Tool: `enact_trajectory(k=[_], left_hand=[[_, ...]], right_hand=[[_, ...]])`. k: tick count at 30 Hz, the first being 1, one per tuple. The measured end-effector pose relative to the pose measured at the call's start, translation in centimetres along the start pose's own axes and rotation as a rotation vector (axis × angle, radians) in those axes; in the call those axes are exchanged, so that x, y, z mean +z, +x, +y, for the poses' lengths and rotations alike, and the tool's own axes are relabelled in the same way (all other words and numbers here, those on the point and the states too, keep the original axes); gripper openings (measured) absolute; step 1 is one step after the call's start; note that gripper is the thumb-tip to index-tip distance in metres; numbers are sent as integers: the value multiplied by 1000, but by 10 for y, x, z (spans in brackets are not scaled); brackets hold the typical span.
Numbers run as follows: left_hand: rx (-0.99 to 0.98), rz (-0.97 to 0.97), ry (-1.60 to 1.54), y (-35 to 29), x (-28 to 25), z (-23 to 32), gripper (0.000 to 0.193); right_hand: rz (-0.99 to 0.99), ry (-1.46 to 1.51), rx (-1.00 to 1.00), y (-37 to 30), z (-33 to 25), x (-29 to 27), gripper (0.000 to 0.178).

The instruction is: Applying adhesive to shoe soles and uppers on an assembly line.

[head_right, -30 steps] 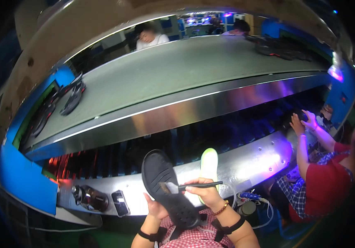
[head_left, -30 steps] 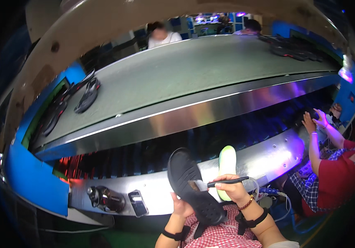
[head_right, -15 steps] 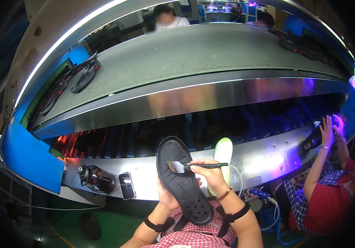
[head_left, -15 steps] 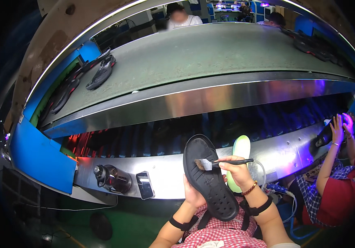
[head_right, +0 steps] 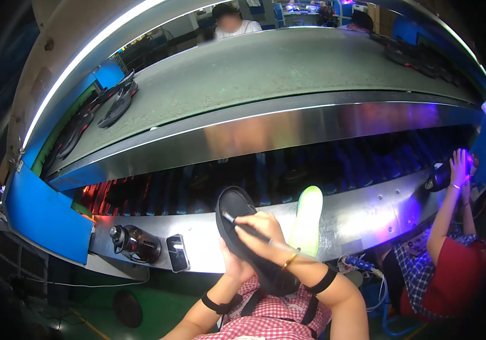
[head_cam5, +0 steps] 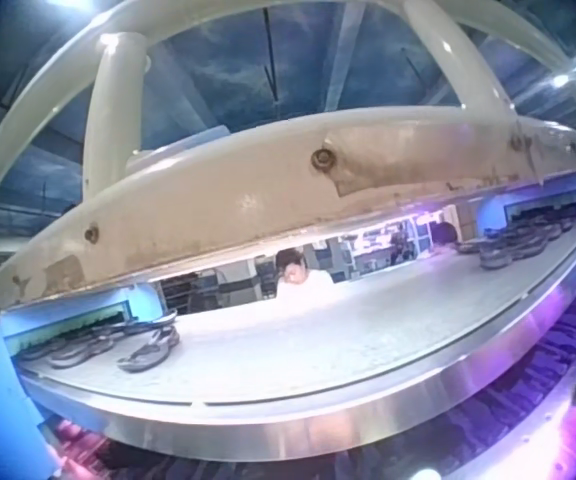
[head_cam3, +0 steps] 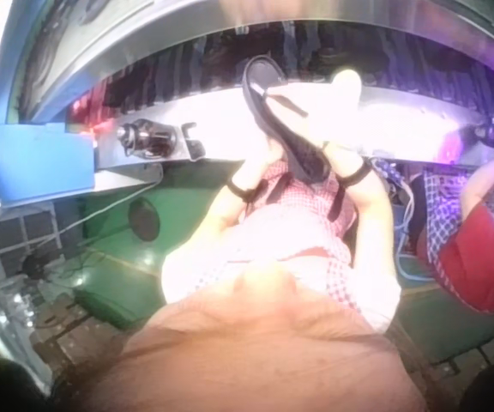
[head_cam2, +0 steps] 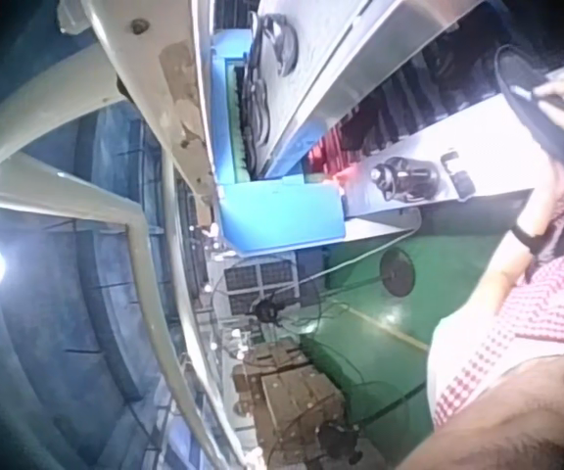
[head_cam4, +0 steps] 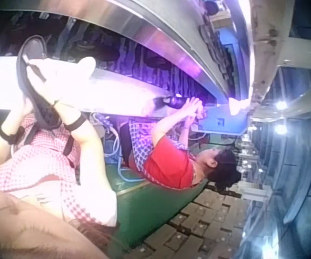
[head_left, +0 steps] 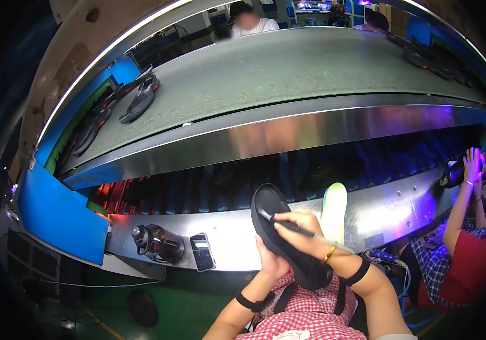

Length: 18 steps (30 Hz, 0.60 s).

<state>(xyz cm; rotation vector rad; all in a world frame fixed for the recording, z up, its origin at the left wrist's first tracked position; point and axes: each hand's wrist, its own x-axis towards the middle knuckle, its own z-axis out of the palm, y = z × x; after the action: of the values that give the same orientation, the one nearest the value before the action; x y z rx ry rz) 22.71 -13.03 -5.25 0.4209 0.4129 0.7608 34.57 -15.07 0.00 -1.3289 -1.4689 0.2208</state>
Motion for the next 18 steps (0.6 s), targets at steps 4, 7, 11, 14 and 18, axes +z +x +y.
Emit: enact_trajectory(k=[4,7,11,14,18], left_hand=[[102,34,29,10,-8,19,81],[56,-119,-57,10,-29,38,89],[-79,-252,-38,-1,-27,41,92],[-80,-259,-298,-6,-10,26,92],[-138,-401,-284,-7,-7,17,86]], right_hand=[[-118,68,-65,-27,-10,0,20],[-342,63,40,-57,-18,-24,22],[-558,257,338,-48,-25,-49,19],[-214,422,346,-22,-32,-49,20],[-10,303,233,6,-30,-42,21]])
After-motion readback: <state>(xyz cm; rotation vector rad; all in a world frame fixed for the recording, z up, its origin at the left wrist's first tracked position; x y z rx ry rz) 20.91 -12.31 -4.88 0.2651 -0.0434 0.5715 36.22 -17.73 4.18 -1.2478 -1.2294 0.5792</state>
